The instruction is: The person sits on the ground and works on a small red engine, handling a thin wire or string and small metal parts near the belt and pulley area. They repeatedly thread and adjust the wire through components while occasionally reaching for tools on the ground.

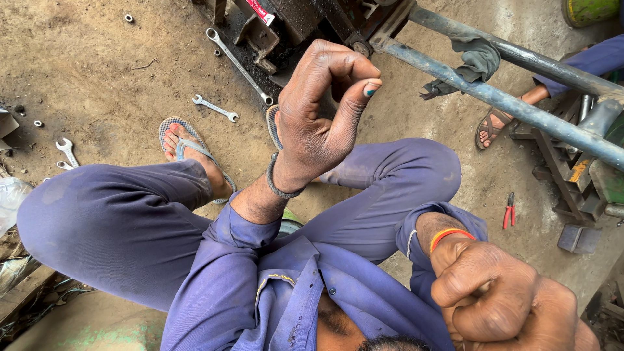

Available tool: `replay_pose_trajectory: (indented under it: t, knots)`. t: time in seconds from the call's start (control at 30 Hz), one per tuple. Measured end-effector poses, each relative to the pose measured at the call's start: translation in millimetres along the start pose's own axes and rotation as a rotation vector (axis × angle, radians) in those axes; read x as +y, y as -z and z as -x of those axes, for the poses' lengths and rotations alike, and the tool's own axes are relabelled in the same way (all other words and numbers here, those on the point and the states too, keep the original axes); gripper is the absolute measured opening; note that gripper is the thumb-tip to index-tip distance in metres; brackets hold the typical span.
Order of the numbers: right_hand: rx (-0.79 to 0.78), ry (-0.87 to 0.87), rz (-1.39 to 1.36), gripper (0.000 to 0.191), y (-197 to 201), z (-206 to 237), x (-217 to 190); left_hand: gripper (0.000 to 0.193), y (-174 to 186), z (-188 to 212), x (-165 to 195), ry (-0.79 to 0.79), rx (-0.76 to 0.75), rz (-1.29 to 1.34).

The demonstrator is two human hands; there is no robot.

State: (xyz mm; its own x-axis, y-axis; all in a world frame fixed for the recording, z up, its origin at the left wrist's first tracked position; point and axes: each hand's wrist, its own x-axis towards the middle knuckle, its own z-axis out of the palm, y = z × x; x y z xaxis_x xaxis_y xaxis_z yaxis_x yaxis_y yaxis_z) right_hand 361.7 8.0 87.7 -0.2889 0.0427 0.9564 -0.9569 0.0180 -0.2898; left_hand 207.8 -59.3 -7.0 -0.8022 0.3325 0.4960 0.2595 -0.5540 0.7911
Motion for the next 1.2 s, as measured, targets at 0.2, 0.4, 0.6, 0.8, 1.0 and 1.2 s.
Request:
replay_pose_trajectory:
  t: [0.2, 0.4, 0.6, 0.8, 1.0, 1.2]
  knots:
    - [0.166, -0.207, 0.276, 0.020, 7, -12, 14, 0.013, -1, -1, 3, 0.023, 0.002, 0.016]
    - [0.415, -0.599, 0.763, 0.004, 28, 6, 55, 0.010, 0, -1, 11, 0.020, 0.004, -0.038]
    - [0.347, -0.634, 0.845, 0.005, 27, 13, 60, 0.018, 1, -2, 23, 0.018, -0.053, -0.015]
    - [0.322, -0.639, 0.867, 0.006, 30, 24, 61, 0.017, 3, -2, 26, 0.007, -0.057, -0.019]
    - [0.246, -0.660, 1.025, 0.005, 33, 31, 58, 0.011, 0, 3, 14, -0.050, -0.005, 0.022]
    - [0.272, -0.625, 0.987, 0.006, 2, 12, 85, 0.011, -5, -2, 1, -0.071, -0.009, 0.168]
